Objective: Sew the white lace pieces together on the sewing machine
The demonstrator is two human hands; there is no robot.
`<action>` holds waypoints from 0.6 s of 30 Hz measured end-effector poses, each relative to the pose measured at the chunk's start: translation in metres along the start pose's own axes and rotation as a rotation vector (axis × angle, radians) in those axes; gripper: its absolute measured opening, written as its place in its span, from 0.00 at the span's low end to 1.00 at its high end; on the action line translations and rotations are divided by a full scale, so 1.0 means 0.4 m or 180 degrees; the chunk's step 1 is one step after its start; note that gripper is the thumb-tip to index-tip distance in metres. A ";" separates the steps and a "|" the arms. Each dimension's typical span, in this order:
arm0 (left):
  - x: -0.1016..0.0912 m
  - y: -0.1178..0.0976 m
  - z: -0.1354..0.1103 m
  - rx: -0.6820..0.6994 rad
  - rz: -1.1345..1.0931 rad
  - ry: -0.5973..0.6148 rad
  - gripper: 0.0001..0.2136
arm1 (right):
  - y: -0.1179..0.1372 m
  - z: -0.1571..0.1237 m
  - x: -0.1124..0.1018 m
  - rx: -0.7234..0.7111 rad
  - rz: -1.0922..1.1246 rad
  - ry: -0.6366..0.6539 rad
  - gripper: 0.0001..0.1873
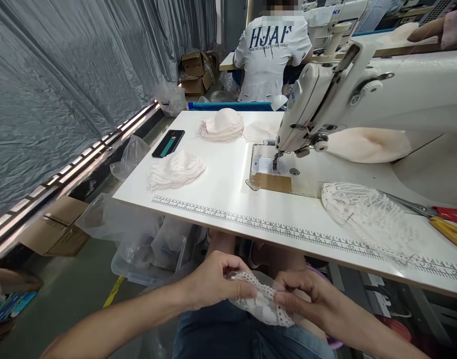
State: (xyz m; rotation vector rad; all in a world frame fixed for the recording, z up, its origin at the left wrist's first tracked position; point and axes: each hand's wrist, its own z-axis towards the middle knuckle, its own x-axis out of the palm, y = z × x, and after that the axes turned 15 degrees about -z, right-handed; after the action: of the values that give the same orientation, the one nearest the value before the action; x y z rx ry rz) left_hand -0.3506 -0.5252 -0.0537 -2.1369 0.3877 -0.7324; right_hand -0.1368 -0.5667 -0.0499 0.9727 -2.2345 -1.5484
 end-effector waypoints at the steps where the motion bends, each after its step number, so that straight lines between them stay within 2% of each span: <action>1: 0.001 0.002 0.003 -0.0002 -0.0020 -0.0048 0.12 | -0.001 0.000 -0.001 -0.0015 0.0010 0.0032 0.17; 6: 0.010 0.005 0.015 -0.0023 0.0051 -0.0188 0.16 | -0.021 0.008 0.007 -0.0316 -0.0260 -0.0111 0.14; 11: 0.009 0.006 0.017 -0.0009 0.0279 -0.0309 0.20 | -0.049 0.018 0.021 -0.0300 -0.0573 -0.0410 0.15; 18: 0.013 0.016 0.027 -0.0001 0.0271 -0.0278 0.22 | -0.037 0.014 0.020 -0.0197 -0.0430 -0.0230 0.15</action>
State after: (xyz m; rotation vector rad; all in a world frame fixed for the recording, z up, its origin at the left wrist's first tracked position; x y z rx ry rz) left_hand -0.3400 -0.5254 -0.0621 -2.1308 0.4291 -0.5887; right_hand -0.1400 -0.5709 -0.0667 1.0866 -2.1943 -1.7251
